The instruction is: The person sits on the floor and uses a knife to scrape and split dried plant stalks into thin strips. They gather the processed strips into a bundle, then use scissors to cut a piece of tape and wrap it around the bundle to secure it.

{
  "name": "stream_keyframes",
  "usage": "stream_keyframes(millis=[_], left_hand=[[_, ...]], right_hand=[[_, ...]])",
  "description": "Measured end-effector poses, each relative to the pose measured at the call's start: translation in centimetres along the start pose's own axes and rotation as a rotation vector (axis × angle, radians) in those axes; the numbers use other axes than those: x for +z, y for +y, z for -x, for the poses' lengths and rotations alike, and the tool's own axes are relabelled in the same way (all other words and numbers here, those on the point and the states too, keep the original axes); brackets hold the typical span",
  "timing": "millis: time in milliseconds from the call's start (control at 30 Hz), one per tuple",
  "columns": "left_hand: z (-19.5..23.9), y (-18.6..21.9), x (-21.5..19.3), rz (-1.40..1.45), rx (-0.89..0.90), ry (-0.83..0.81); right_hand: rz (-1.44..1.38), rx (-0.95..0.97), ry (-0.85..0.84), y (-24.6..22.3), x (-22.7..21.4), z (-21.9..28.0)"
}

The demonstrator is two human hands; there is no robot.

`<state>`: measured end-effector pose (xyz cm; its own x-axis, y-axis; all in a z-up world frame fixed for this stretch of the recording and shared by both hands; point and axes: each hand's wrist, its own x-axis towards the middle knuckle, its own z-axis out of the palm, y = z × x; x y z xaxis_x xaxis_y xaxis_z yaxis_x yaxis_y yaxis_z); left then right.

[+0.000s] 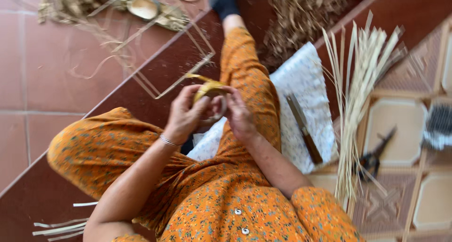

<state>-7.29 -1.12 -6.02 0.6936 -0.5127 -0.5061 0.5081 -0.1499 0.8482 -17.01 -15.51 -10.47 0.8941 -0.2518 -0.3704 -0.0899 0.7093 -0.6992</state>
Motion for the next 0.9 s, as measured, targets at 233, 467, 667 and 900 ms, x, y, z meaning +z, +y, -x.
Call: stream_keyframes(millis=[233,467,667,900], left_hand=[[0.9,0.8,-0.4,-0.506,0.356,-0.113],[1.3,0.2,0.6,-0.518,0.211,-0.168],[0.1,-0.3,0.0,-0.589,0.091,-0.200],[-0.8,1.1,-0.3,-0.543,0.030,-0.126]], right_hand=[[0.484,0.038,0.019,0.6,-2.5,1.4],[-0.113,-0.060,0.017,0.9,-2.5,0.5],[0.066,-0.311,0.100,-0.5,-7.2,1.1],[0.578,-0.630,1.024,-7.4,-33.9,11.0]])
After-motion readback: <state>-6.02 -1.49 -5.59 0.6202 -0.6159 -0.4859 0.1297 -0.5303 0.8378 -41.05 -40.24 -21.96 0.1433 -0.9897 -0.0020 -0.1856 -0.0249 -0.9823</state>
